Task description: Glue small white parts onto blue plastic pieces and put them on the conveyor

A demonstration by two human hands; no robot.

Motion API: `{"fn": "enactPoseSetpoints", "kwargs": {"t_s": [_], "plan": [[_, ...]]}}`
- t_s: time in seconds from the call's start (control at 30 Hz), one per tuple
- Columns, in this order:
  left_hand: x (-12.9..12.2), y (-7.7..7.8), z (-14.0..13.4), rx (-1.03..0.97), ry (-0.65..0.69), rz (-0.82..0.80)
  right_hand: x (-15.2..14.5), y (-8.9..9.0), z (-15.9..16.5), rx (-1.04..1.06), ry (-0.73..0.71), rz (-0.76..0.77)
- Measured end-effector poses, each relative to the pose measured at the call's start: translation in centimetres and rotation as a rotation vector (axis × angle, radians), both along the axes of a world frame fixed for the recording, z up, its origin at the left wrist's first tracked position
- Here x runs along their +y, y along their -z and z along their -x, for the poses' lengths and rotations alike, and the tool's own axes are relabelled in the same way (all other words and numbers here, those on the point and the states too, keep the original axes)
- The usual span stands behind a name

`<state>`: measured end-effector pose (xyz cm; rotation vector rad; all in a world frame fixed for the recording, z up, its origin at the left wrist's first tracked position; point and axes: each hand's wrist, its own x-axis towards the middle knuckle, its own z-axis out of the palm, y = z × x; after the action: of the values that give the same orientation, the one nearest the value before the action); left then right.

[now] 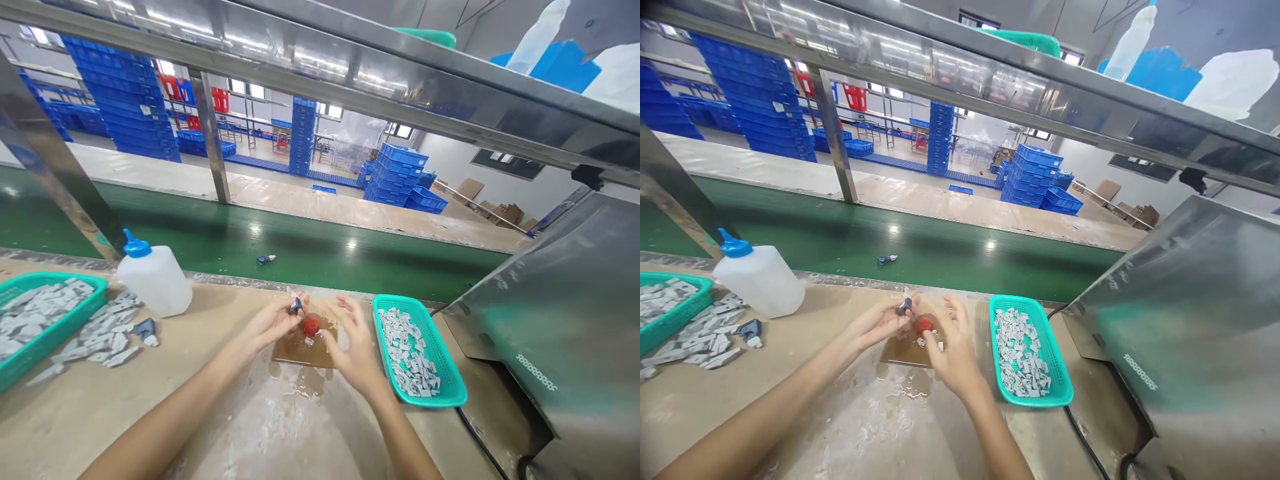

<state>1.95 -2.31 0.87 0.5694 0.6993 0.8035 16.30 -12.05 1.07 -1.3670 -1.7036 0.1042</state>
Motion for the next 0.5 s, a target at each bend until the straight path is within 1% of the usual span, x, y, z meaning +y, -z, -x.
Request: {"fn": "enactPoseSetpoints", "kwargs": {"t_s": [0.07, 0.1, 0.17, 0.23, 0.27, 0.33, 0.4, 0.43, 0.5], "plan": [[1.4, 0.5, 0.2, 0.146, -0.052, -0.173, -1.0, 0.0, -2.5, -0.036, 0.091, -0.01], [2.3, 0.8, 0.2, 0.207, -0.082, -0.235, -1.5, 0.3, -4.2, -0.062, 0.148, -0.011], [4.3, 1.4, 0.2, 0.31, -0.141, -0.311, -2.6, 1.3, -7.9, -0.122, 0.284, 0.008], [6.5, 1.8, -0.1, 0.438, -0.189, -0.406, -3.8, 2.8, -11.7, -0.192, 0.44, 0.046], [7.5, 2.0, -0.4, 0.504, -0.206, -0.462, -4.2, 3.6, -13.4, -0.237, 0.507, 0.089], [9.5, 2.2, -0.9, 0.625, -0.228, -0.575, -5.0, 5.2, -15.9, -0.338, 0.603, 0.26], [11.1, 2.2, -1.3, 0.732, -0.238, -0.672, -5.3, 6.5, -17.1, -0.418, 0.603, 0.432], [11.8, 2.2, -1.3, 0.783, -0.246, -0.712, -5.4, 6.8, -17.2, -0.437, 0.59, 0.494], [13.0, 2.0, -0.8, 0.879, -0.272, -0.769, -5.2, 7.1, -16.8, -0.444, 0.559, 0.549]]}}
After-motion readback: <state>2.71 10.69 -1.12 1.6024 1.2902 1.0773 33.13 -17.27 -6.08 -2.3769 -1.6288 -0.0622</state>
